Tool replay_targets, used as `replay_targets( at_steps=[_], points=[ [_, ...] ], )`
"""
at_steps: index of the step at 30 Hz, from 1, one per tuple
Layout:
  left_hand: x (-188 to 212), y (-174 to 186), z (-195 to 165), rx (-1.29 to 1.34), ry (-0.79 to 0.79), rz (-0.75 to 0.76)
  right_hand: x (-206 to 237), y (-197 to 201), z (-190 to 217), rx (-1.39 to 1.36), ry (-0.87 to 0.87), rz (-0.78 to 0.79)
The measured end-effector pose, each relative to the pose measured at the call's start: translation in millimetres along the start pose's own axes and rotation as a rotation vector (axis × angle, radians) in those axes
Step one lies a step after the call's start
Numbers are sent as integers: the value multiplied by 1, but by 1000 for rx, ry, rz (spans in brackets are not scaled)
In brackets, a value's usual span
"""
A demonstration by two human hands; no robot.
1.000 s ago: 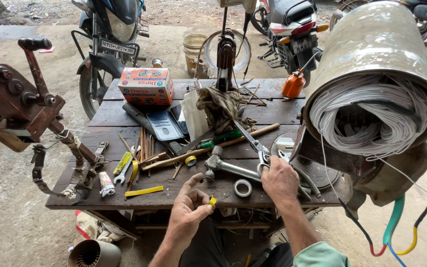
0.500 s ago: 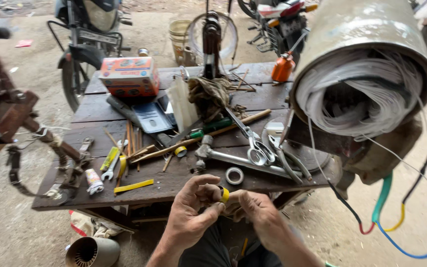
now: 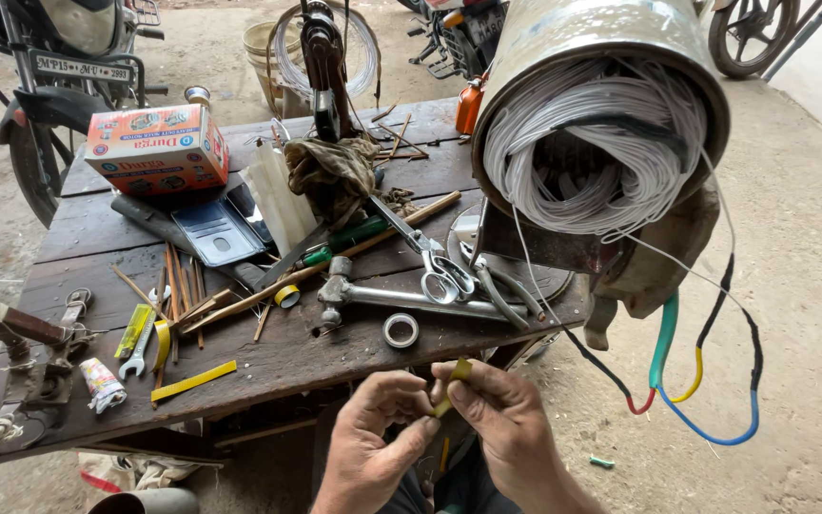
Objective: The person sits at a workbench and wraps black electrical tape around the ends of colored wires, pressing the tape to secure the bundle. They then cut a strip of yellow tape with scissors and continue taping the wire connections.
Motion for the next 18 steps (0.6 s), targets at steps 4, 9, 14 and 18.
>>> replay_targets(
  at_steps=[4,9,14,18],
  points=[
    [-1,1,11,89,94,57,12,8,4,159,-81,59],
    [-5,6,22,245,249,33,21,21,-6,232,-257,111],
    [5,-6,35,253,391,73,18,36,-15,219,-255,78],
    [6,-14,38,286,399,82,19,38,-12,294,-210,128]
  ],
)
Point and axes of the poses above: each hand's wrist, its own x-axis away from the middle knuckle, its own y-axis out of the back of the hand, z = x × y, the point moved 7 cm from there along -x, towards the middle knuckle, and after that the axes turned 7 degrees about -z, right-handed, at the moved point
